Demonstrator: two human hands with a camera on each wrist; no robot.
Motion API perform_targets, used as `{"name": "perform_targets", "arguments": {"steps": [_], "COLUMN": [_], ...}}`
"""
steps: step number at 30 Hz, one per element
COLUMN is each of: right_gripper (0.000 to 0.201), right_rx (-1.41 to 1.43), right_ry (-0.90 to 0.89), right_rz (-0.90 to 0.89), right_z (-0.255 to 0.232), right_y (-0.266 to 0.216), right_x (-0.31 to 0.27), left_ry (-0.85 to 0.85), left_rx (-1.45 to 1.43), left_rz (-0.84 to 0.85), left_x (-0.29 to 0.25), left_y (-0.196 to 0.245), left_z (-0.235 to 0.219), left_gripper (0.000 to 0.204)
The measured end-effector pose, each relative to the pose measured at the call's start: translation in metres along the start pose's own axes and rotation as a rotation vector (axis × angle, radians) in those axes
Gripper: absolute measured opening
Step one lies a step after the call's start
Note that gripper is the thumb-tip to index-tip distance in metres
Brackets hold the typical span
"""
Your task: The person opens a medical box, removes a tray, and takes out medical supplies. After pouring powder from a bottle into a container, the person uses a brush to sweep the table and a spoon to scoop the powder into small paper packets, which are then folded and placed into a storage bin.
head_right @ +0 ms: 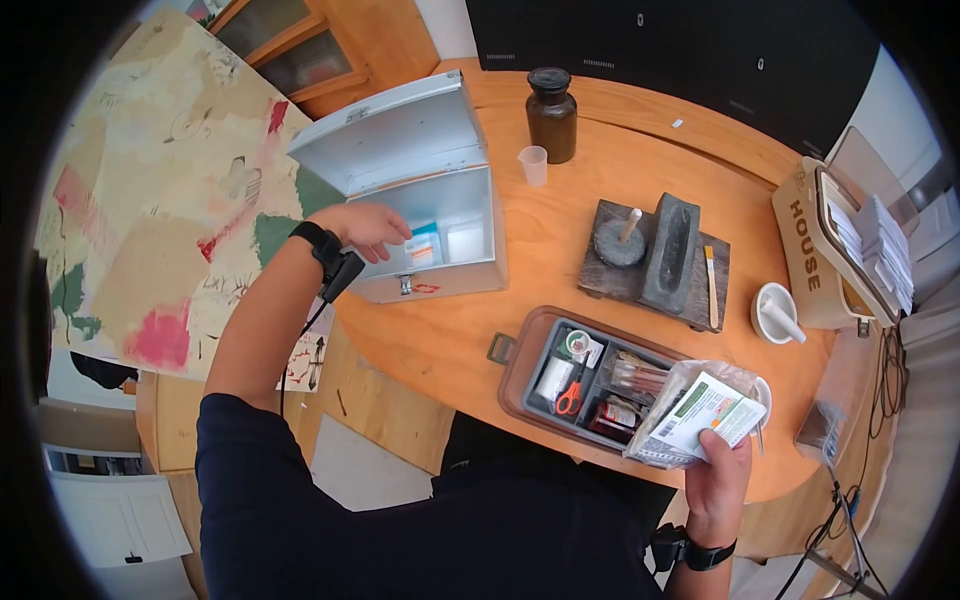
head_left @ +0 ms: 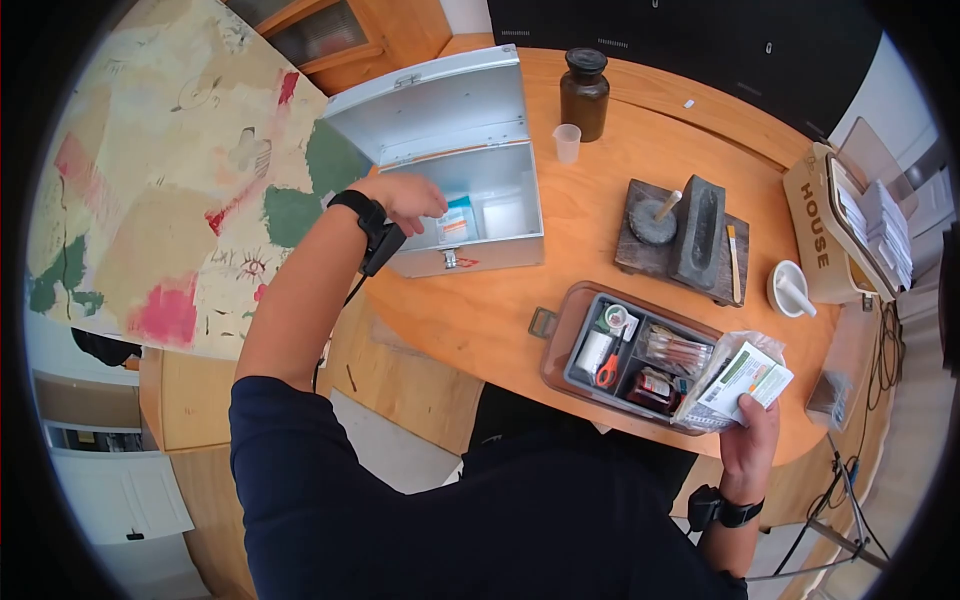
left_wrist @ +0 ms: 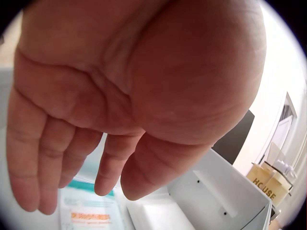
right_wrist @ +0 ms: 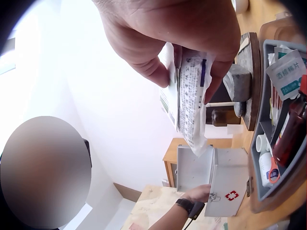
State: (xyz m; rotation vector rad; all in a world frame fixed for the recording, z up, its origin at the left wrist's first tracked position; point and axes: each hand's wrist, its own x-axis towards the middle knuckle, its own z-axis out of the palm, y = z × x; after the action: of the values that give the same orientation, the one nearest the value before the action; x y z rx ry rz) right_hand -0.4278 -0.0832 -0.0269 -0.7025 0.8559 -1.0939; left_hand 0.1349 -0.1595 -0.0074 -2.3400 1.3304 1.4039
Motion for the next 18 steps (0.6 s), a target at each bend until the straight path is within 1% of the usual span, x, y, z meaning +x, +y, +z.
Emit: {"name": "perform_targets", "arguments": {"steps": [4, 6, 7, 8, 10, 11, 13, 14, 16, 18], "right_gripper": [0.058, 0.059, 0.059, 0.054, 0.047, 0.047, 0.043, 0.043, 0.041, 0.042], "right_rx": [-0.012, -0.040, -0.063, -0.052, -0.064, -0.056, -0.047, -0.048, -0.011, -0.029], "right_ry": [0.003, -0.006, -0.014, -0.047, -0.002, -0.003, -0.034, -0.053, -0.030, -0.023], "right_rz": [0.001, 0.008, 0.012, 0.018, 0.014, 0.008, 0.100, 0.100, 0.080, 0.074], "right_z": [0.008, 0.019, 0.026, 0.032, 0.033, 0.035, 0.045, 0.047, 0.045, 0.037], "right_y": [0.002, 0.000, -0.001, -0.002, 0.004, 0.003, -0.001, 0.000, 0.003, 0.005], "right_x": [0.004, 0.010, 0.013, 0.016, 0.024, 0.027, 0.029, 0.030, 0.024, 0.016], "left_ry": [-0.032, 0.136, 0.212, 0.248, 0.198, 0.203, 0.162, 0.178, 0.057, -0.080], "left_rx": [0.050, -0.001, -0.005, -0.049, -0.126, -0.116, 0.073, 0.066, 0.342, 0.208], "left_rz": [0.015, 0.180, 0.295, 0.407, 0.516, 0.518, 0.284, 0.276, 0.099, -0.047], "left_x": [-0.012, -0.032, -0.043, -0.048, -0.070, -0.068, -0.068, -0.058, -0.016, 0.019], "left_y": [0.010, 0.026, 0.030, 0.033, 0.054, 0.058, 0.054, 0.046, 0.029, 0.019], "left_z": [0.000, -0.004, -0.004, 0.001, 0.018, 0.016, 0.013, 0.007, -0.006, -0.008], "left_gripper": [0.044, 0.041, 0.037, 0.034, 0.034, 0.034, 0.037, 0.037, 0.046, 0.057]}}
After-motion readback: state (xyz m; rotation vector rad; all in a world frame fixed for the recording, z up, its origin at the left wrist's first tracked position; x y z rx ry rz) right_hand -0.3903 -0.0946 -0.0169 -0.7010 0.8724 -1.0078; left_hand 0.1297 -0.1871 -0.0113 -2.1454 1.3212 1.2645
